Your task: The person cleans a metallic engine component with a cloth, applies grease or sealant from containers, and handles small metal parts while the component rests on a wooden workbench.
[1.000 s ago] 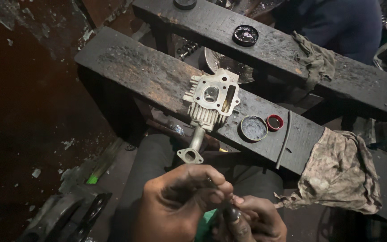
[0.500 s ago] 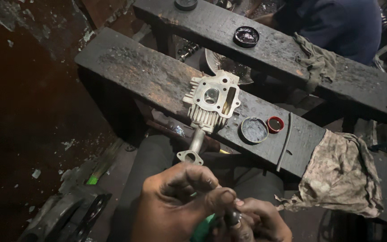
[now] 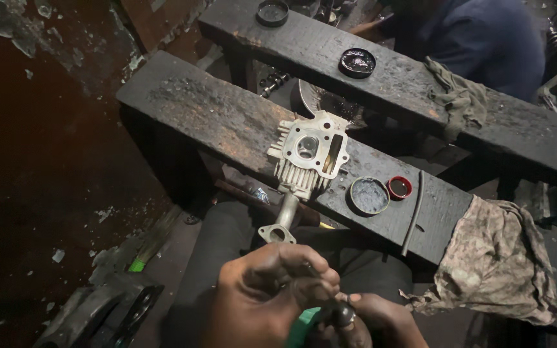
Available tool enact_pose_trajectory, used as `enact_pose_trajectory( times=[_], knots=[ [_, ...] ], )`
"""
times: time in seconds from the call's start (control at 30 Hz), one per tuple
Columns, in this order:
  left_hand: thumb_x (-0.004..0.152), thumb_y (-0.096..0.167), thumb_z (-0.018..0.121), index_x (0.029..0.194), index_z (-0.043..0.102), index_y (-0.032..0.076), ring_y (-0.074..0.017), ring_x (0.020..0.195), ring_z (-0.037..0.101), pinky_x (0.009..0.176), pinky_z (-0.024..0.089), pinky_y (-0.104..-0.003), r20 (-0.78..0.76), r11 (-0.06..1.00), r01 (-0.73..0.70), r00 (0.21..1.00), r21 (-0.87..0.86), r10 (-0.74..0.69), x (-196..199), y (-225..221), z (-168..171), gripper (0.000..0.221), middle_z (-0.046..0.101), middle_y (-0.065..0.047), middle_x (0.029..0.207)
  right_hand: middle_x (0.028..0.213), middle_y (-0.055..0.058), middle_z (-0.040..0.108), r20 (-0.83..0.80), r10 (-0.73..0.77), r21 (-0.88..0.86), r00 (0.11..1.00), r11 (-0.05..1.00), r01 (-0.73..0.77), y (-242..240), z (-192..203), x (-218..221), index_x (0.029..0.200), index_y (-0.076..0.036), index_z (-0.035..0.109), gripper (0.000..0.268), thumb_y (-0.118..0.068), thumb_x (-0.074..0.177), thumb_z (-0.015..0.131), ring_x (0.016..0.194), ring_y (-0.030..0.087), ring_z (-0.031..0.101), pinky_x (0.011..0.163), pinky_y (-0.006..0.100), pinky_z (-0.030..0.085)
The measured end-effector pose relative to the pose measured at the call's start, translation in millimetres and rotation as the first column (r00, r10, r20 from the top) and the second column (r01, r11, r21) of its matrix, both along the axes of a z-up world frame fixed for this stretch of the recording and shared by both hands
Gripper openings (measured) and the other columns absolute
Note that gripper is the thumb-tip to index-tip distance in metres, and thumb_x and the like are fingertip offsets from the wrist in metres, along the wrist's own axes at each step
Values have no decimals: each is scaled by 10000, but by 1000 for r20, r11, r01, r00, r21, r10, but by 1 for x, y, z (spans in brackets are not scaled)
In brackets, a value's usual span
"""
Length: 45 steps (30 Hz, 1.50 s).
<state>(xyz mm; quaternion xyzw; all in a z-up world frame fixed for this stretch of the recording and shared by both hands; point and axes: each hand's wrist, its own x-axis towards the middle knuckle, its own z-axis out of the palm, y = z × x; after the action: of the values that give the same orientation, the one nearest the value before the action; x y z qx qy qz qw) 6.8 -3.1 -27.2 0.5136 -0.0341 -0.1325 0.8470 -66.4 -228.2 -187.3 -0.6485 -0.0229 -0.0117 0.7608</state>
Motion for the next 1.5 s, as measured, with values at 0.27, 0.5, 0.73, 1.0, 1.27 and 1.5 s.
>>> enact_pose_trajectory(
  times=[0.27,0.5,0.73,1.0,1.27,1.5],
  knots=[
    [760,30,821,758,673,43,-168,615,794,550,672,-305,-147,989,-28,988,142,49,4,-3,18,148,782,-111,644,893,136,757,478,-360,-361,801,751,553,34,36,0,1193,-14,596,317,-153,955,753,799,161,789,688,308,666],
    [654,51,916,673,671,51,-66,491,536,476,441,-237,-260,955,-166,938,244,230,7,-4,17,246,622,-17,549,1207,280,590,361,-557,-903,748,-8,430,-137,44,73,1462,41,479,603,-260,960,622,1040,409,573,830,524,491],
    [689,99,920,696,675,41,-70,478,504,466,404,-231,-292,938,-94,936,333,197,14,-5,18,252,604,-16,539,1384,300,501,204,-642,-972,739,-221,76,-224,-39,100,1317,-44,683,463,-340,968,614,1266,514,425,1035,664,321],
    [727,79,885,741,699,29,-52,487,548,456,422,-199,-182,933,-141,961,331,210,19,-7,14,193,692,-42,588,1061,190,662,436,-539,-897,721,-198,395,-269,-73,98,989,-1,685,261,-251,1053,722,1006,332,646,977,500,538],
    [841,-30,822,859,673,-46,-225,696,832,656,705,-323,-128,984,-175,976,28,178,17,-6,10,151,796,-178,724,1283,217,572,236,-813,-916,532,-3,401,-229,-30,99,1054,49,635,418,-290,947,855,1075,352,619,828,505,564],
    [756,-30,836,773,671,-8,-125,650,740,592,622,-271,-43,942,-281,955,182,294,16,-1,10,168,749,-113,687,1176,160,633,644,-448,-759,620,-274,591,-123,26,77,1277,-13,687,270,-169,1071,764,1094,272,642,923,381,549]
  ],
)
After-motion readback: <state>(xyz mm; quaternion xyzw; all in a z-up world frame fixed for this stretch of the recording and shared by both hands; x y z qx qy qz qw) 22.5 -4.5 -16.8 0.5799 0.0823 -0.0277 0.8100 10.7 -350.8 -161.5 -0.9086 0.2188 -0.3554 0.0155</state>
